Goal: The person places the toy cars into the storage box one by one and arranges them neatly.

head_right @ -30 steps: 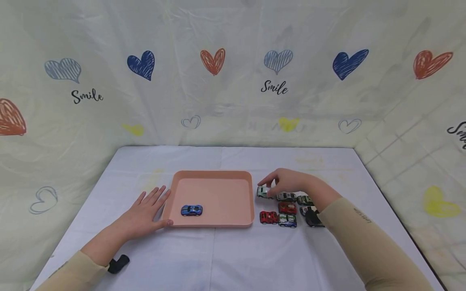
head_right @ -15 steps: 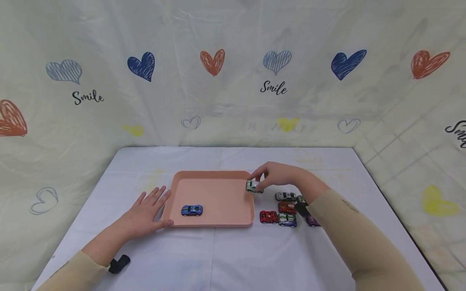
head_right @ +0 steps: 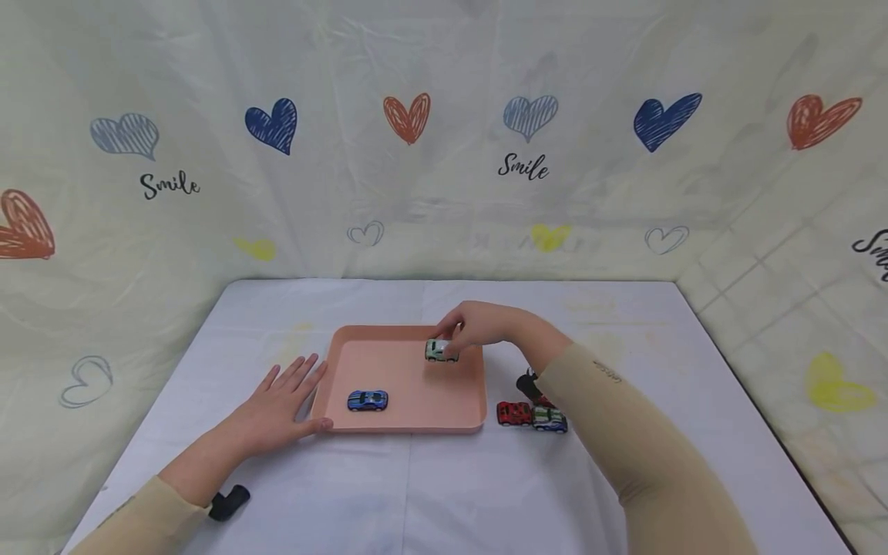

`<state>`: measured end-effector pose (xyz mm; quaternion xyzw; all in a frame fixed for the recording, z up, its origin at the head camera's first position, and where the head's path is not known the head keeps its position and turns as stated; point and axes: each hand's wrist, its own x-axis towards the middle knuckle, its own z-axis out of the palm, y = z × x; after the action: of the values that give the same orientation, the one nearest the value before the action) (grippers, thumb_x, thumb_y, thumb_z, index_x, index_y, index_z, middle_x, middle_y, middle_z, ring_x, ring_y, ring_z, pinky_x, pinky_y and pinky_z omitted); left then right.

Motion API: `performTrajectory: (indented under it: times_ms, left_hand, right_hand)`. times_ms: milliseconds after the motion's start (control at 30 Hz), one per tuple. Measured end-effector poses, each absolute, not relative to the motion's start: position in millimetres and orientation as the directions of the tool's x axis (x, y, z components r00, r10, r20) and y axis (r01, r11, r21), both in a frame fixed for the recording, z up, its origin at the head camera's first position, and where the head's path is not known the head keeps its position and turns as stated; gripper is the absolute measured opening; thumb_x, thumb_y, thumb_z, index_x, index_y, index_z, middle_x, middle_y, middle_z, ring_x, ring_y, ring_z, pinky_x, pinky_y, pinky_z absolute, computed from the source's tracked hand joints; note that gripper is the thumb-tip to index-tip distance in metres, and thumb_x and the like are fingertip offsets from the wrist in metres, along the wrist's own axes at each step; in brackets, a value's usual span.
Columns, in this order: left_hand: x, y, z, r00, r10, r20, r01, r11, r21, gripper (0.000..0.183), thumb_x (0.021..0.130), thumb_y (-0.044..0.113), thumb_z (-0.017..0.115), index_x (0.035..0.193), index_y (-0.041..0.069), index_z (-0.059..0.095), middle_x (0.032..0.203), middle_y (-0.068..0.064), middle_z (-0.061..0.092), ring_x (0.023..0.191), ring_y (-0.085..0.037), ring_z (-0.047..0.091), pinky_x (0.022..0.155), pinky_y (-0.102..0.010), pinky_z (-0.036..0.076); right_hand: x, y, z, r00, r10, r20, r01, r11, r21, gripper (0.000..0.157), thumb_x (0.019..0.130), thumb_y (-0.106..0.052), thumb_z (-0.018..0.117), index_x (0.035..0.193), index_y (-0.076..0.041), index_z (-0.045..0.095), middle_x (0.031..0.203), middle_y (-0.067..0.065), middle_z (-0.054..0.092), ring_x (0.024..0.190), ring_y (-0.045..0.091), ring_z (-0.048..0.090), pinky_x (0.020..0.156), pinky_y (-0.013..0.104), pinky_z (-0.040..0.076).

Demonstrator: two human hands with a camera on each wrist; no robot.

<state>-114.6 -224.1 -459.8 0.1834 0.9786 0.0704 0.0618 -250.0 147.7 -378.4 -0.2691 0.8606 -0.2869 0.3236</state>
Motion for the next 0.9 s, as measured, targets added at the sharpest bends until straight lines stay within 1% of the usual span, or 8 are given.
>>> performTrajectory:
  times_ms: [67,233,367,600,733,900]
  left_hand:
    - [-115,-224,-460,-0.926,0.365,-0.093,0.347,0.923,0.163,0.103,0.084,0.075,0.054,0.159,0.011,0.024,0.164,-0.014,0.018,0.15,-0.036,0.015,0.119,-0.06,0.007]
    - [-115,-224,-460,-0.93,0.348,-0.12,0.328,0.932,0.156,0.103,0.085,0.075,0.054,0.159,0.011,0.022,0.165,-0.013,0.016,0.151,-0.035,0.013,0.119,-0.06,0.006]
    - [-114,-224,-459,-0.931,0.34,-0.134,0.32,0.935,0.151,0.103,0.085,0.075,0.053,0.159,0.012,0.02,0.165,-0.011,0.015,0.151,-0.034,0.011,0.12,-0.059,0.005]
    - [-116,-225,-459,-0.93,0.34,-0.137,0.32,0.935,0.153,0.103,0.085,0.077,0.051,0.16,0.014,0.019,0.165,-0.01,0.014,0.152,-0.033,0.01,0.12,-0.058,0.005]
    - [-116,-224,-459,-0.929,0.346,-0.135,0.325,0.933,0.154,0.103,0.085,0.077,0.052,0.16,0.013,0.02,0.165,-0.01,0.014,0.152,-0.033,0.01,0.12,-0.058,0.005]
    - [-118,-224,-461,-0.931,0.342,-0.128,0.324,0.935,0.148,0.104,0.084,0.077,0.053,0.159,0.014,0.021,0.165,-0.01,0.015,0.151,-0.033,0.012,0.12,-0.059,0.007]
  right_hand:
    - [-252,137,-379,-0.634,-0.665,-0.394,-0.295,0.679,-0.672,0.035,0.085,-0.027,0.078,0.12,-0.027,0.073,0.098,0.003,0.07,0.079,0.016,0.054,0.066,0.032,0.044]
    - [-255,108,-378,-0.592,-0.716,-0.37,-0.342,0.639,-0.689,0.036,0.085,-0.024,0.078,0.121,-0.022,0.073,0.099,0.0,0.069,0.086,0.02,0.056,0.07,0.03,0.046]
    - [-257,89,-378,-0.572,-0.731,-0.371,-0.35,0.627,-0.696,0.035,0.085,-0.023,0.078,0.12,-0.024,0.073,0.099,-0.001,0.069,0.09,0.021,0.058,0.075,0.03,0.049]
    - [-257,67,-385,-0.579,-0.728,-0.368,-0.351,0.63,-0.693,0.034,0.086,-0.024,0.077,0.119,-0.026,0.073,0.103,-0.001,0.066,0.097,0.021,0.056,0.079,0.031,0.049]
    - [-258,57,-396,-0.589,-0.716,-0.376,-0.371,0.652,-0.661,0.033,0.087,-0.026,0.076,0.12,-0.027,0.073,0.106,-0.003,0.064,0.101,0.019,0.055,0.08,0.03,0.05]
    - [-255,42,-411,-0.594,-0.689,-0.415,-0.39,0.698,-0.601,0.034,0.087,-0.027,0.075,0.121,-0.028,0.072,0.106,-0.004,0.063,0.101,0.015,0.055,0.081,0.028,0.05]
